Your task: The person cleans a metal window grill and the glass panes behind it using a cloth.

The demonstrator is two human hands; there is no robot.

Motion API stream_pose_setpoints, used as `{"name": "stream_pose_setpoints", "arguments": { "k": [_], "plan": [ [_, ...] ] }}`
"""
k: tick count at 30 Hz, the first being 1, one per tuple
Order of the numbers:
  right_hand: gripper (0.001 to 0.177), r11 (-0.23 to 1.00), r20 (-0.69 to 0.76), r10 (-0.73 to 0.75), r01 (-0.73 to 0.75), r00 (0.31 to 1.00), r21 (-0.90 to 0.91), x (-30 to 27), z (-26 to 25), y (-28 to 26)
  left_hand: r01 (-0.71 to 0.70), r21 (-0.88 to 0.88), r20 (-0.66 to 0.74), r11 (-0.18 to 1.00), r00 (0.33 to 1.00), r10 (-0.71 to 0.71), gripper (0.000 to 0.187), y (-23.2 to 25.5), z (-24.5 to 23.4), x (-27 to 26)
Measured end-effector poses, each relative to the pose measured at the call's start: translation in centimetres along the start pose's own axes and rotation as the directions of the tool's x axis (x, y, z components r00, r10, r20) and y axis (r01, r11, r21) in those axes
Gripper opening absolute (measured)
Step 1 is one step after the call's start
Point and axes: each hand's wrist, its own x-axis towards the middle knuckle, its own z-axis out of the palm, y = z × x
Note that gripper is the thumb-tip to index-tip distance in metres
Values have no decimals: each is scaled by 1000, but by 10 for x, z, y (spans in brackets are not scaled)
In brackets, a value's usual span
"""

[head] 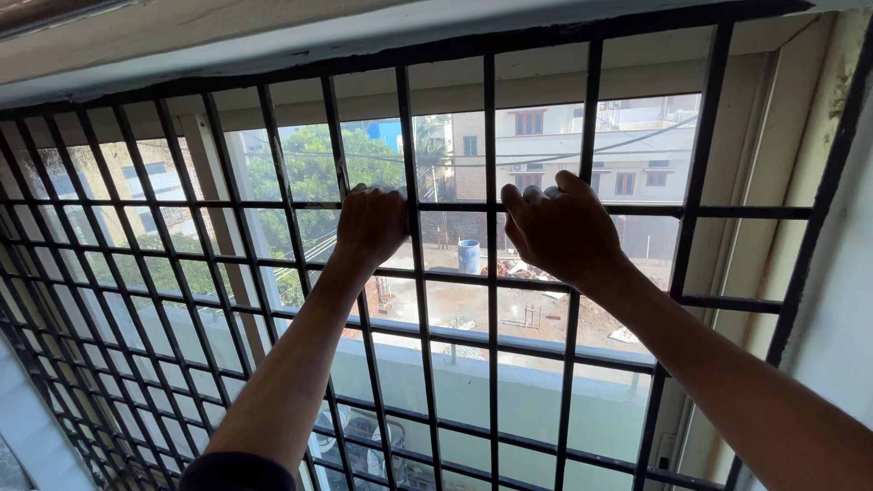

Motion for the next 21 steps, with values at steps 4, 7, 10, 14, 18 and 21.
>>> {"name": "stream_pose_setpoints", "arguments": {
  "k": [4,7,10,14,18,21],
  "plan": [
    [31,1000,-2,2,-2,1000,7,1,2,0,-112,-235,-583,966,811,-47,25,7,47,-4],
    [32,1000,-35,-6,6,999,-4,0,3,0,-234,-193,-835,953,549,-34,28,19,66,-22],
    [30,1000,-36,-3,3,999,-6,-2,5,-1,-348,-172,-864,922,503,29,48,17,74,-35],
    [28,1000,-37,2,-3,999,-9,-1,3,-1,-469,-145,-759,871,617,207,52,-19,66,-47],
    [35,1000,-2,0,0,1000,-6,0,2,-1,-557,-145,-683,818,655,325,45,-39,51,-47],
    [33,1000,-37,-10,9,999,-24,-2,3,-1,-598,134,-724,790,485,490,21,-43,36,-45]
  ]
}}
